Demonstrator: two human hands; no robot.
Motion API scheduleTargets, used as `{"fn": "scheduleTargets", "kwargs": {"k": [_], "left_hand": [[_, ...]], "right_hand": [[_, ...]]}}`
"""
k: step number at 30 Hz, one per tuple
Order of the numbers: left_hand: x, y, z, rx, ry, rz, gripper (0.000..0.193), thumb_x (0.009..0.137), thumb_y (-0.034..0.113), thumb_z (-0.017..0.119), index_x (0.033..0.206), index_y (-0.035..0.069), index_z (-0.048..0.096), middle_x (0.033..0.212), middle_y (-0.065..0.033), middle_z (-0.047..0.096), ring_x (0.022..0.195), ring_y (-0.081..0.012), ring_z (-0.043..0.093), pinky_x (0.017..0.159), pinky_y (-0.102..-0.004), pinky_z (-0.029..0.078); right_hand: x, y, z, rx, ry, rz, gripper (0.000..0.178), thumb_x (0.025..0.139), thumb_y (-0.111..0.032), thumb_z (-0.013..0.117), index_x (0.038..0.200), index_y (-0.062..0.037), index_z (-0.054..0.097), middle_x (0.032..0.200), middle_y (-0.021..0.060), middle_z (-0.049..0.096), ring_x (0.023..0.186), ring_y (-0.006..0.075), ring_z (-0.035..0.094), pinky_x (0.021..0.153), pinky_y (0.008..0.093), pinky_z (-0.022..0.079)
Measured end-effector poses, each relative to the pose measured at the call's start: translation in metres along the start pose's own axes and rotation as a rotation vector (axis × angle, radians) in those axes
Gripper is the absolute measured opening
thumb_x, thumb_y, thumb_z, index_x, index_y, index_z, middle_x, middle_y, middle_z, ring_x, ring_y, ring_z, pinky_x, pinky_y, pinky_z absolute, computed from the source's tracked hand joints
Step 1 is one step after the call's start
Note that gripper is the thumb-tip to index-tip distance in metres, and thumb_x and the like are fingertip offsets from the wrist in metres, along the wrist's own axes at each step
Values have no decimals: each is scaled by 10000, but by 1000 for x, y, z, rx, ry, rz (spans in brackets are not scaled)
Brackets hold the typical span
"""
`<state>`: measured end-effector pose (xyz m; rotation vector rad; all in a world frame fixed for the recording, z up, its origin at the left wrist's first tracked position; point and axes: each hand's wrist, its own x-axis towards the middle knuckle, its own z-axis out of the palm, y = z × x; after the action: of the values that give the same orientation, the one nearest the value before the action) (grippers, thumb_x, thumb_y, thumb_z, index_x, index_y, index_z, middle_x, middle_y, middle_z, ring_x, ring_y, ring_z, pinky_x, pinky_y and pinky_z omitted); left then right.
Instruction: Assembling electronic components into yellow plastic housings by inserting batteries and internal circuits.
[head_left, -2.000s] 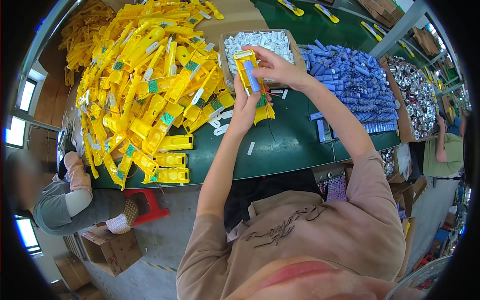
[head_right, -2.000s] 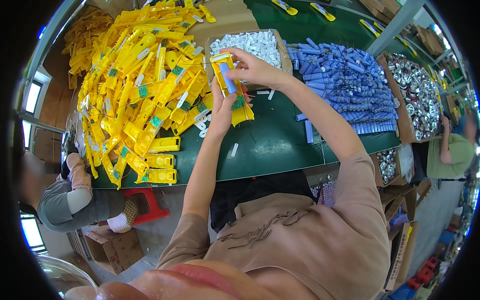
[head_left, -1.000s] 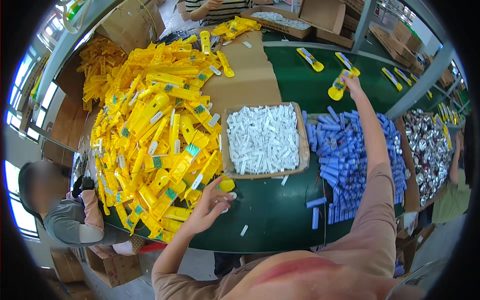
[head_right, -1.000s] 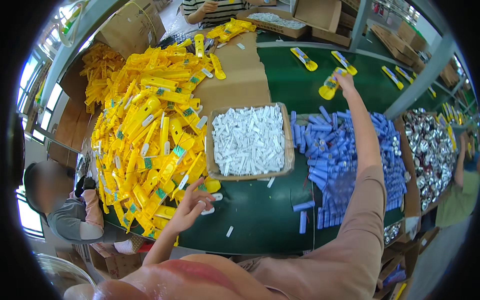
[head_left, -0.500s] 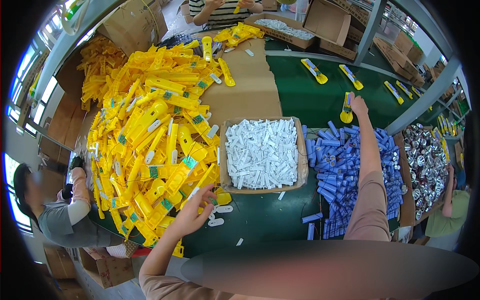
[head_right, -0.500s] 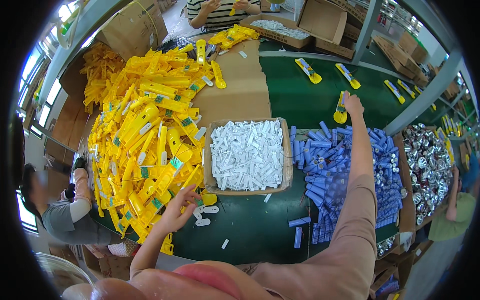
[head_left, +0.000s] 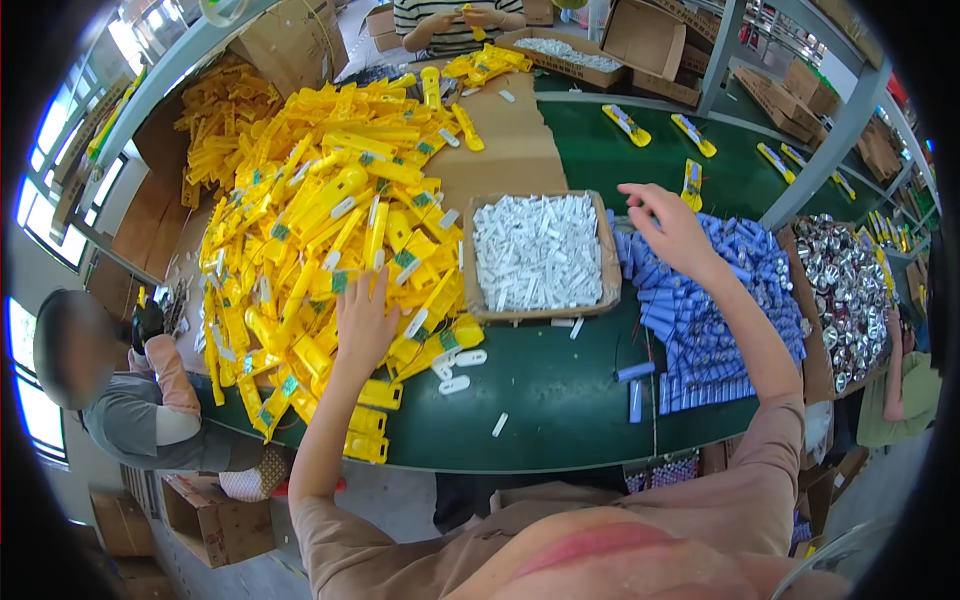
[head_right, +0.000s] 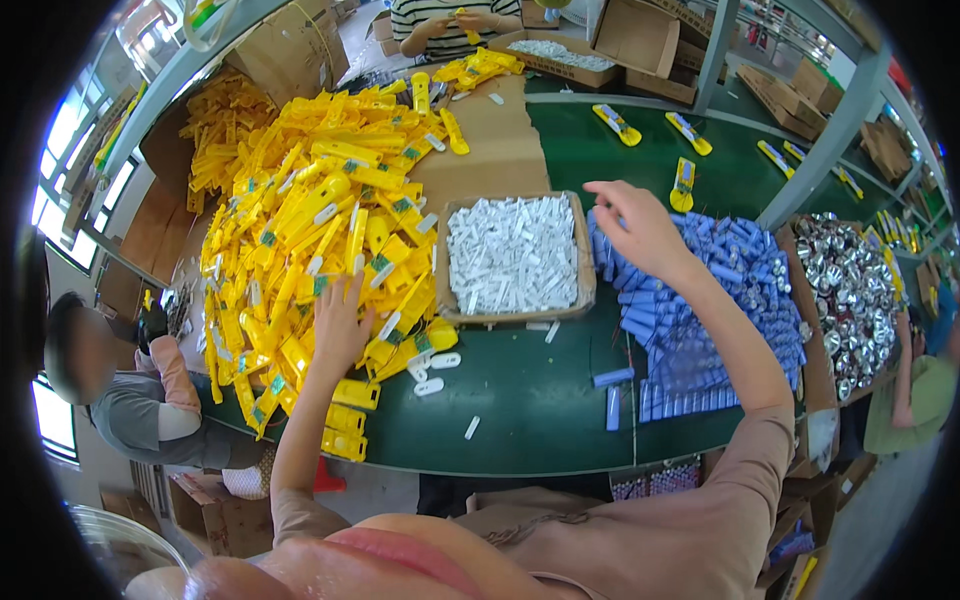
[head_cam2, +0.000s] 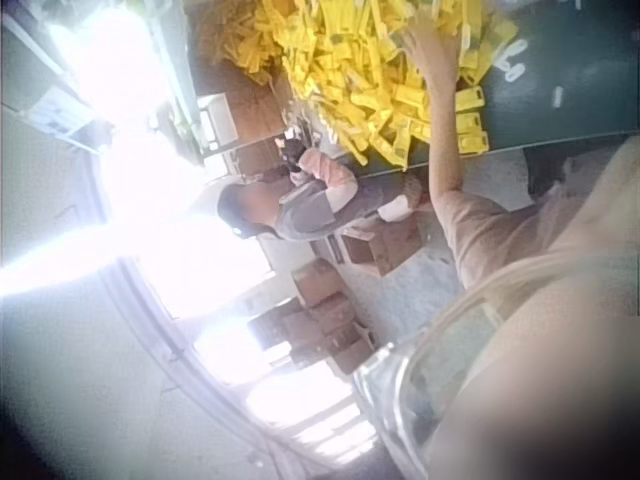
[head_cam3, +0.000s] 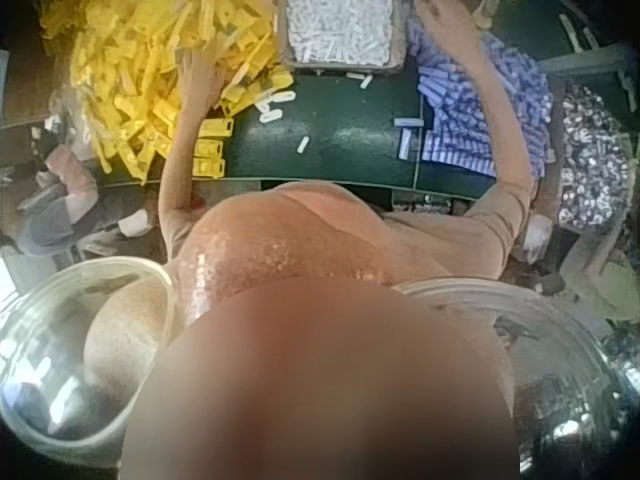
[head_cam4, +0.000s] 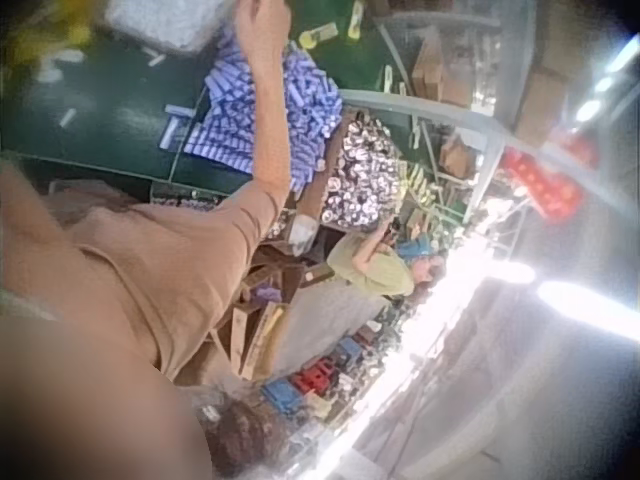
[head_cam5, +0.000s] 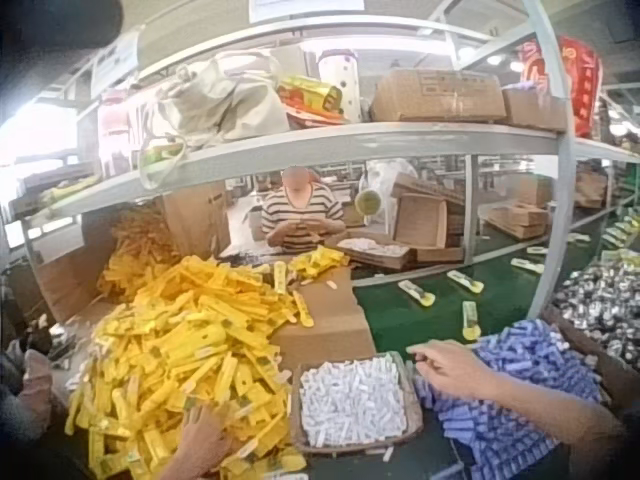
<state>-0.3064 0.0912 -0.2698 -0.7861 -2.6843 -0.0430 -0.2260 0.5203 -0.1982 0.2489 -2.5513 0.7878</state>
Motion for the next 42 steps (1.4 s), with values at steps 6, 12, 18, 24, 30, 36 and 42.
{"fn": "scheduleTargets", "kwargs": {"k": [6,12,18,24,30,36,42], "left_hand": [[4,-17,7,-142,-45,13,387,763,165,646,1120,104,510,1126,-126,543,1032,-306,517,797,-410,450],[-2,-26,-44,-317,104,-57,517,798,197,647,1245,71,421,1130,-154,546,1040,-346,515,852,-417,427],[-36,3,-82,-654,248,-34,633,799,183,676,1339,67,365,1210,-173,527,1119,-304,509,959,-384,384],[-52,22,-95,-654,265,13,629,791,156,681,1332,53,377,1251,-152,501,1173,-280,473,985,-370,370],[-57,24,-108,-1019,4,1,621,794,121,668,1329,34,364,1228,-116,509,1139,-246,493,952,-347,397],[-62,24,-95,-1710,20,-75,707,795,55,649,1382,34,258,1172,-100,518,954,-179,572,772,-320,494],[-29,76,-96,-1704,331,59,650,829,144,625,1383,39,299,1288,-117,471,1073,-189,524,862,-315,452]], "right_hand": [[-4,-51,66,59,-211,-148,268,857,-140,516,1100,-36,558,935,144,605,776,300,585,696,373,461],[10,-109,118,230,-334,-120,432,877,-237,548,1244,-28,460,1019,123,599,845,233,621,724,350,476],[33,-162,156,1066,-351,270,656,894,-351,565,1374,-17,267,1122,124,569,880,173,634,783,289,483],[26,-176,148,1306,-252,205,530,919,-243,537,1348,-26,315,1119,92,572,879,147,627,792,262,495],[16,-180,124,1201,-152,97,448,922,-194,534,1305,-17,385,1131,78,564,959,136,589,828,260,499],[3,-178,117,1424,-78,156,419,930,-163,513,1298,-20,373,1174,82,542,989,151,581,855,295,507],[-25,-201,121,1610,-63,224,414,948,-192,476,1317,-59,345,1192,89,535,1024,195,581,870,331,504]]}}
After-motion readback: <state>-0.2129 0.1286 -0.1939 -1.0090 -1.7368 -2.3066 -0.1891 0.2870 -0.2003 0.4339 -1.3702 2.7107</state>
